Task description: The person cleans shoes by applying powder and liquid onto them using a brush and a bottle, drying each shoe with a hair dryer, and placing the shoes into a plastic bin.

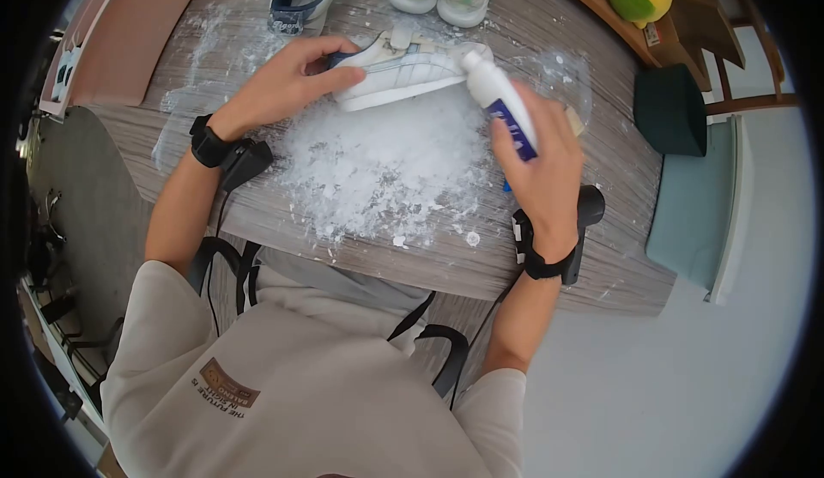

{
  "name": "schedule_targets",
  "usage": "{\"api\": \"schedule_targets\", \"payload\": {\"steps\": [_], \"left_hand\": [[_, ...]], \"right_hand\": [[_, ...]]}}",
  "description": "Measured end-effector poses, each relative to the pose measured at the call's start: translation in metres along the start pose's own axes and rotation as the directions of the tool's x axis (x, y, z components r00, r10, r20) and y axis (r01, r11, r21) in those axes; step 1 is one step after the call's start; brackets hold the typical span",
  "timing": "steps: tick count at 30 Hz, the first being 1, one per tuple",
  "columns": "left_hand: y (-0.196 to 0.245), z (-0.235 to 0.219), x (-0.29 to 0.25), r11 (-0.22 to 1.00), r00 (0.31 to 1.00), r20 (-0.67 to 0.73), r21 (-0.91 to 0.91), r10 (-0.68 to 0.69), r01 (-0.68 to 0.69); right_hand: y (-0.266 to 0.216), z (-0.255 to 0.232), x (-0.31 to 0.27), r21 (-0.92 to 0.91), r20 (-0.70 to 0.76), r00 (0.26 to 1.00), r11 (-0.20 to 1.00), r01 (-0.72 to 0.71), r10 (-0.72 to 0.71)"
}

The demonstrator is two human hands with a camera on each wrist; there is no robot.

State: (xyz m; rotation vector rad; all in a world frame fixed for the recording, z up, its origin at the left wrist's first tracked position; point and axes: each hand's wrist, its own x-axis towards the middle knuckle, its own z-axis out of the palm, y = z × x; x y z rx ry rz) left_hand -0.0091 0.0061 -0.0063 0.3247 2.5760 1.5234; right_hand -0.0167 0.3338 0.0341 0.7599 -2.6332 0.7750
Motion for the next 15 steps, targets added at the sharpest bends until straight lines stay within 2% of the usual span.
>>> {"api": "schedule_targets", "payload": {"steps": [1, 4, 8, 11, 14, 15], "left_hand": [[-0.003, 0.0, 0.001, 1.0, 1.0, 0.007, -0.009, -0.006, 0.006], [-0.008, 0.001, 0.002, 1.0, 1.0, 0.005, 0.02, 0.023, -0.023], [-0.007, -0.002, 0.0, 0.997, 0.998, 0.031, 0.055, 0.055, -0.057], [-0.003, 0.002, -0.007, 0.987, 0.996, -0.09, -0.156, 0.01, -0.024], [-0.008, -0.002, -0.003, 0.984, 0.999, -0.036, -0.179, -0.013, 0.006], [-0.01, -0.002, -0.003, 0.984, 0.999, -0.038, -0.175, 0.03, -0.036]], "right_hand": [[-0.002, 0.004, -0.001, -0.005, 0.003, 1.0, 1.0, -0.015, 0.015], [0.0, 0.004, -0.001, 0.021, -0.09, 0.988, 0.991, 0.129, -0.127], [-0.009, 0.003, -0.002, -0.012, -0.003, 0.991, 0.991, 0.131, -0.131], [-0.012, 0.006, -0.003, -0.024, 0.045, 0.992, 0.993, 0.116, -0.115], [-0.022, 0.01, -0.001, 0.013, 0.059, 0.979, 0.98, 0.196, -0.197], [-0.029, 0.014, -0.001, 0.022, 0.087, 0.97, 0.974, 0.226, -0.227]]}}
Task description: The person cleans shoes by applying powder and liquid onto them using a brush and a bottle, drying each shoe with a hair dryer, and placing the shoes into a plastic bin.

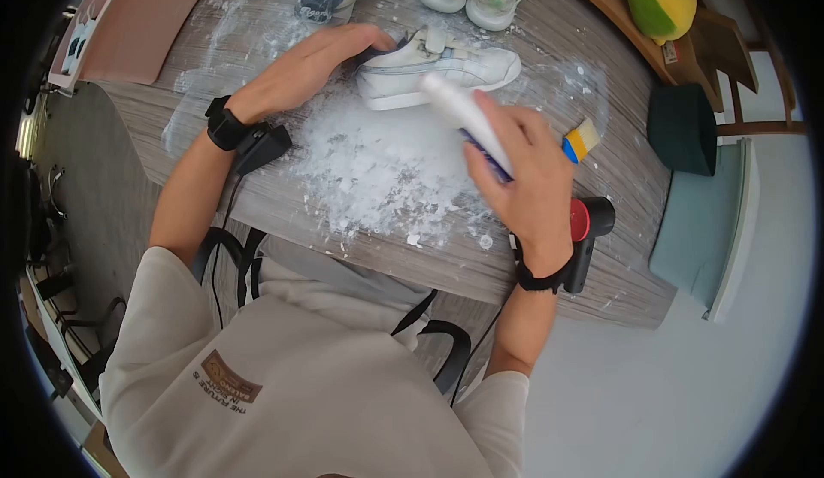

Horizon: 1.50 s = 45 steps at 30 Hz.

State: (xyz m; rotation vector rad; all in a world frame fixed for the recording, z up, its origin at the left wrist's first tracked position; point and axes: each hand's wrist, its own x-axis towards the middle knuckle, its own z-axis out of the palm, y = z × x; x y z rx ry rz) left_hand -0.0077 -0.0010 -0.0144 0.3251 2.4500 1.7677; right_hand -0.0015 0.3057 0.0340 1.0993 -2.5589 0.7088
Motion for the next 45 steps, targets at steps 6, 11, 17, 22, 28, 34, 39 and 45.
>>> {"api": "schedule_targets", "payload": {"steps": [6, 11, 17, 22, 28, 34, 39, 45], "left_hand": [[0.01, 0.002, 0.002, 0.913, 0.958, 0.093, 0.29, 0.272, -0.288], [0.005, 0.004, 0.004, 0.777, 0.855, 0.118, 0.369, 0.505, -0.51], [0.011, -0.002, 0.007, 0.449, 0.754, 0.202, 0.697, 0.625, -0.559], [0.02, 0.006, 0.006, 0.551, 0.742, 0.081, 0.617, 0.666, -0.562], [0.032, 0.037, -0.006, 0.804, 0.88, 0.074, 0.375, 0.47, -0.461], [0.021, 0.03, 0.0, 0.856, 0.926, 0.102, 0.354, 0.364, -0.376], [0.014, 0.018, 0.003, 0.967, 0.975, 0.172, 0.188, 0.142, -0.174], [0.018, 0.013, 0.0, 0.994, 0.991, 0.114, 0.084, 0.065, -0.075]], "right_hand": [[0.007, -0.006, -0.002, -0.035, -0.01, 1.0, 0.999, 0.029, -0.029], [0.031, -0.017, -0.008, 0.04, -0.205, 0.944, 0.966, -0.257, 0.26], [0.042, -0.01, -0.01, 0.002, -0.169, 0.954, 0.968, -0.253, 0.249], [0.04, -0.002, -0.015, 0.047, 0.012, 0.957, 0.956, -0.291, 0.291], [0.043, 0.007, -0.023, 0.112, 0.004, 0.981, 0.975, -0.193, 0.194], [0.039, 0.002, -0.025, 0.163, 0.087, 0.984, 0.972, -0.171, 0.158], [0.048, 0.001, -0.031, 0.13, -0.04, 0.98, 0.973, -0.188, 0.195], [0.038, -0.017, -0.017, 0.152, -0.116, 0.977, 0.975, -0.159, 0.178]]}}
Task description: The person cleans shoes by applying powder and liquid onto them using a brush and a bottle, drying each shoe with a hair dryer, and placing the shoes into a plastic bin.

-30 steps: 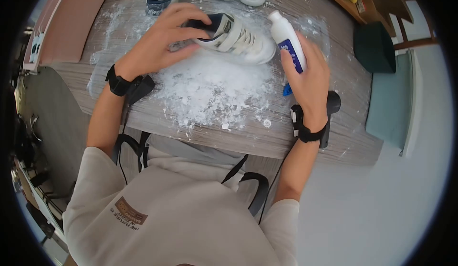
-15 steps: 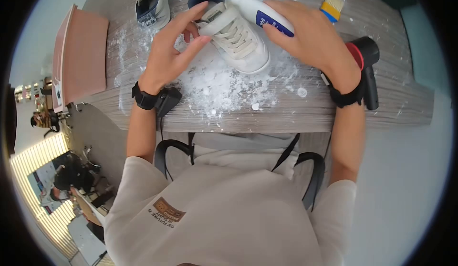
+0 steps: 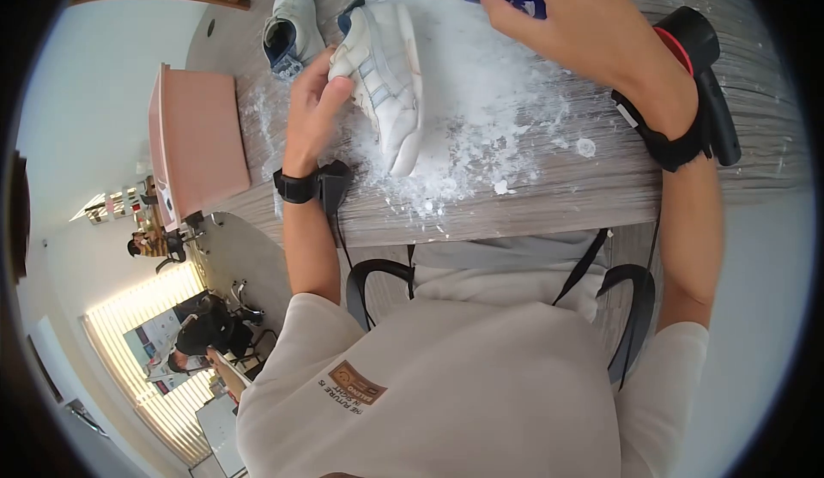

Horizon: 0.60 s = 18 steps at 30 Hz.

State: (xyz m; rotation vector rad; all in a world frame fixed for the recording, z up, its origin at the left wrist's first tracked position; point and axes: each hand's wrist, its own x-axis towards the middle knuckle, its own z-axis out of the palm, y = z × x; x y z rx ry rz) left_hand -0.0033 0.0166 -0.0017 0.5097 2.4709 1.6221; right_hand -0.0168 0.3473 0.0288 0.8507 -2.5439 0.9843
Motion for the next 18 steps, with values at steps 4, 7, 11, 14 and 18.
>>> {"api": "schedule_targets", "payload": {"steps": [4, 7, 11, 14, 18], "left_hand": [[-0.001, -0.001, 0.001, 0.999, 0.999, 0.001, 0.025, -0.036, 0.036], [0.001, 0.003, 0.0, 0.999, 0.999, -0.017, 0.009, -0.041, 0.041], [0.003, 0.001, -0.001, 0.998, 0.998, -0.024, 0.022, -0.052, 0.052], [-0.001, 0.008, -0.001, 0.989, 0.995, -0.073, -0.135, -0.071, 0.061], [-0.005, 0.003, 0.001, 0.992, 0.997, -0.024, -0.108, -0.067, 0.065]], "right_hand": [[0.002, 0.006, -0.007, -0.004, 0.027, 0.999, 1.0, 0.018, -0.018], [0.002, 0.007, -0.005, 0.007, 0.049, 0.998, 0.999, 0.049, -0.05], [0.0, 0.006, -0.001, 0.023, 0.052, 0.998, 0.999, 0.046, -0.047], [-0.015, -0.002, -0.002, 0.024, 0.034, 0.999, 1.0, -0.018, 0.017], [0.01, 0.022, -0.006, -0.056, -0.11, 0.99, 0.995, 0.078, -0.083]]}}
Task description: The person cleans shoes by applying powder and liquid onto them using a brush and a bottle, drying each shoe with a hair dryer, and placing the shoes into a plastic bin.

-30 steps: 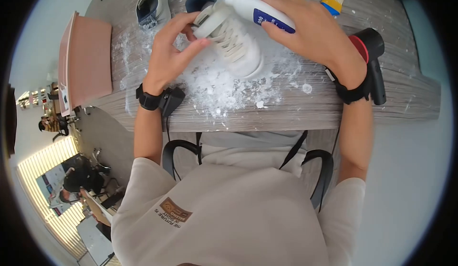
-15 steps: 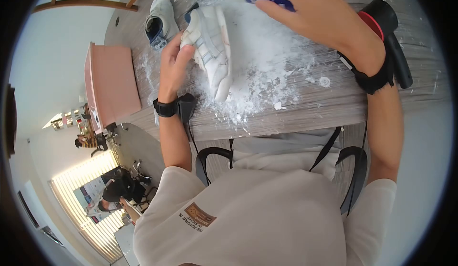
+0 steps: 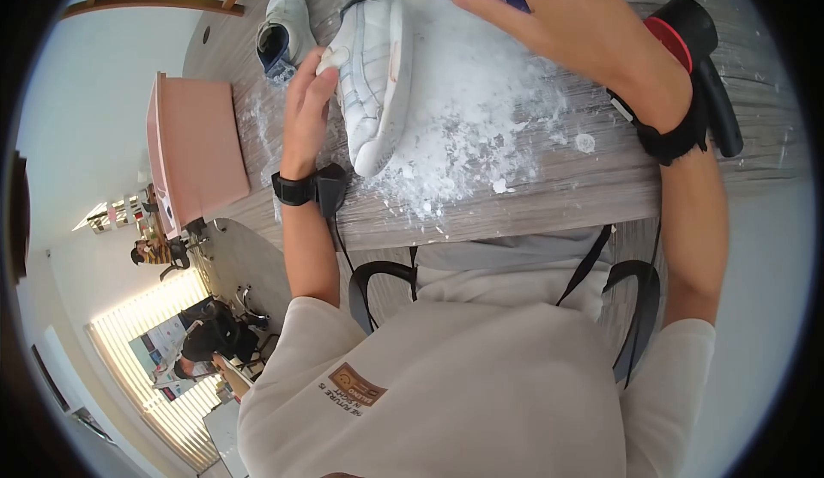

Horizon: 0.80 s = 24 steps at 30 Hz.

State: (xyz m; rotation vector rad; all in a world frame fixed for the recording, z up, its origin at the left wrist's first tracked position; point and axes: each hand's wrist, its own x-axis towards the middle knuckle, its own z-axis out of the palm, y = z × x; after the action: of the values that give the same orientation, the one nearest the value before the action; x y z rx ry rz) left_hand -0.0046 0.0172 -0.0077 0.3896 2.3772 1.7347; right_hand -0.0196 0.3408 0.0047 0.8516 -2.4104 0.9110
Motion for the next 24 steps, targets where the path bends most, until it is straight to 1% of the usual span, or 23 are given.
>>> {"api": "schedule_targets", "payload": {"steps": [2, 3, 5, 6, 8, 9, 12, 13, 14, 15, 16, 18, 19, 22, 23, 24], "left_hand": [[0.002, -0.002, 0.0, 0.998, 1.0, 0.009, 0.058, 0.003, -0.004], [0.003, -0.002, -0.002, 0.997, 1.0, -0.025, 0.078, -0.007, 0.009], [0.004, 0.003, -0.004, 0.993, 0.997, -0.074, 0.113, -0.02, 0.028], [0.003, 0.006, -0.004, 0.997, 0.995, -0.08, 0.052, -0.051, 0.055], [-0.002, 0.007, -0.005, 0.988, 0.988, -0.087, -0.098, -0.128, 0.119], [-0.001, 0.01, 0.0, 0.993, 0.997, -0.061, -0.115, -0.041, 0.034], [0.001, 0.005, -0.004, 0.999, 0.997, -0.071, 0.034, -0.04, 0.042], [0.004, 0.003, -0.002, 0.995, 0.999, -0.039, 0.097, 0.005, -0.001], [0.005, 0.004, -0.001, 0.991, 0.998, -0.055, 0.135, 0.033, -0.025], [0.004, 0.001, -0.001, 0.993, 0.999, -0.041, 0.122, 0.004, 0.001], [0.003, -0.001, -0.001, 0.994, 0.999, -0.021, 0.102, -0.025, 0.027], [0.003, -0.001, 0.0, 0.997, 1.0, -0.027, 0.079, -0.009, 0.011], [0.002, 0.001, -0.001, 0.998, 1.0, -0.029, 0.058, -0.005, 0.007], [-0.001, 0.0, 0.001, 1.0, 1.0, 0.006, -0.001, -0.015, 0.015], [0.0, -0.002, 0.0, 0.999, 1.0, -0.027, 0.047, -0.008, 0.01], [0.002, -0.003, -0.002, 0.995, 0.998, -0.058, 0.095, 0.001, 0.005]], "right_hand": [[0.003, 0.0, -0.004, -0.012, 0.147, 0.989, 1.0, -0.019, 0.021], [0.003, 0.0, -0.005, -0.021, 0.217, 0.976, 0.999, -0.033, 0.037], [-0.003, -0.003, -0.002, -0.013, 0.208, 0.976, 0.998, -0.069, 0.071], [-0.005, -0.008, -0.004, -0.022, 0.217, 0.971, 0.995, -0.099, 0.101], [-0.008, -0.017, 0.0, 0.069, 0.185, 0.98, 0.994, -0.086, 0.072], [-0.007, -0.02, 0.003, 0.122, 0.161, 0.986, 0.99, -0.063, 0.043], [-0.001, -0.004, 0.0, 0.083, 0.099, 0.995, 0.996, 0.025, -0.033], [-0.002, -0.003, 0.0, 0.075, 0.155, 0.988, 0.997, -0.006, -0.005], [-0.005, -0.005, -0.004, 0.062, 0.208, 0.978, 0.997, -0.039, 0.025], [-0.007, -0.006, -0.005, 0.042, 0.26, 0.964, 0.996, -0.073, 0.06], [-0.008, -0.007, -0.002, 0.097, 0.246, 0.969, 0.993, -0.064, 0.038], [-0.008, -0.011, -0.001, 0.19, 0.232, 0.973, 0.98, -0.054, 0.009], [-0.004, -0.009, -0.004, 0.239, 0.237, 0.97, 0.971, -0.007, -0.052], [-0.013, -0.004, -0.01, 0.25, 0.378, 0.922, 0.968, -0.016, -0.082], [-0.015, -0.006, -0.009, 0.216, 0.406, 0.913, 0.975, -0.047, -0.045], [-0.011, -0.003, -0.008, 0.211, 0.329, 0.942, 0.977, -0.011, -0.061]]}}
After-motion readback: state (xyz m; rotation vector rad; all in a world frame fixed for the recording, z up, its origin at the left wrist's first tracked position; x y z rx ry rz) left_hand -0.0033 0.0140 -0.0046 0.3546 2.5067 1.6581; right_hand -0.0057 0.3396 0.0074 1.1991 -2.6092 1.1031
